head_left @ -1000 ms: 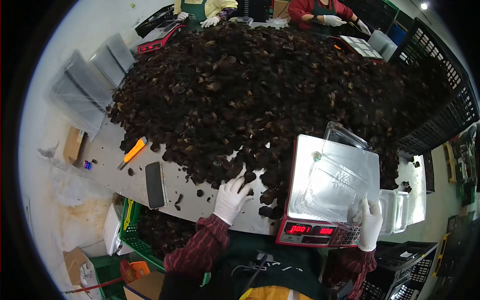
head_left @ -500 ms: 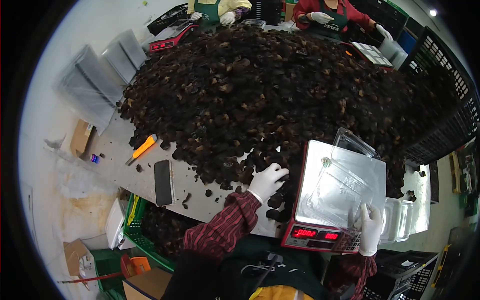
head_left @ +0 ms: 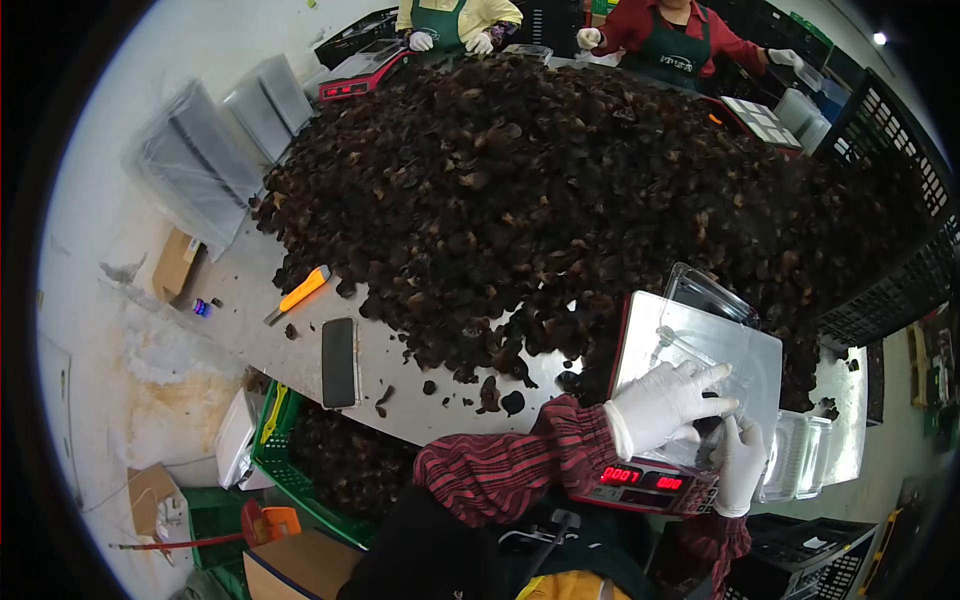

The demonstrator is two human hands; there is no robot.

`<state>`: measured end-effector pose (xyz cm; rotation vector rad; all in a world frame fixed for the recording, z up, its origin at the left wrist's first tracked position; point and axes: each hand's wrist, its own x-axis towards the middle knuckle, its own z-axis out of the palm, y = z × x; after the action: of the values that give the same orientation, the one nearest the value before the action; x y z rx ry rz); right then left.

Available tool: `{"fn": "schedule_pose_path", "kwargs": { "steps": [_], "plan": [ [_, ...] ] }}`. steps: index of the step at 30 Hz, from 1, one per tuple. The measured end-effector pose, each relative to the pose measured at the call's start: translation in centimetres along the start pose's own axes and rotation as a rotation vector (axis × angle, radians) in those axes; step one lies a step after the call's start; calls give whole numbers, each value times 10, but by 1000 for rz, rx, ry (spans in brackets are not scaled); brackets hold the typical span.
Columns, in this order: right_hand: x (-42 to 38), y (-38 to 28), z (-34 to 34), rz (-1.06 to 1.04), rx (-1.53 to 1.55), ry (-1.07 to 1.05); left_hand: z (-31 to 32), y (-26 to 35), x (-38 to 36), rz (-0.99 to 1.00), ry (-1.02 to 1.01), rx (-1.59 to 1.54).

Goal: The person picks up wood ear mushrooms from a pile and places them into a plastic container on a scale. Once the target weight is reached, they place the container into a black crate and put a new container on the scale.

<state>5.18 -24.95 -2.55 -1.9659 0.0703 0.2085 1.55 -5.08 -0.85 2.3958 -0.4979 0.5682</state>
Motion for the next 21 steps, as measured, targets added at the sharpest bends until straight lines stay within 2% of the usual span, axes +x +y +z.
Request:
{"fn": "schedule_pose_path", "kwargs": {
  "steps": [1,2,3,4,5,6,7,9,11,14,17,21],
  "plan": [
    [1,0,-1,1,1,5,-5,2,2,93,120,-43],
    [3,1,-3,-8,-23,8,-16,-2,1,46,117,-43],
    [3,2,-5,-16,-48,11,-15,-19,-11,-11,217,121],
    [3,3,-6,-11,-48,13,-13,-46,-24,-147,272,151],
    [4,4,-5,-25,-17,34,-37,-67,-30,-305,91,307],
    [4,4,-5,-39,15,55,-56,-84,-41,-394,69,455],
    [4,3,-5,-36,20,57,-60,-116,-57,-591,-17,609],
    [4,1,-6,-17,6,74,-73,-153,-89,-715,-23,764],
    [5,3,-6,-38,-6,74,-67,-206,-121,-673,-158,695],
    [6,2,-10,-36,-27,42,-67,-214,-123,-646,-50,532],
    [5,4,-16,-40,-35,5,-83,-198,-124,-612,128,275],
    [6,10,-23,-105,-3,0,-131,-128,-147,-611,389,52]
  ]
}}
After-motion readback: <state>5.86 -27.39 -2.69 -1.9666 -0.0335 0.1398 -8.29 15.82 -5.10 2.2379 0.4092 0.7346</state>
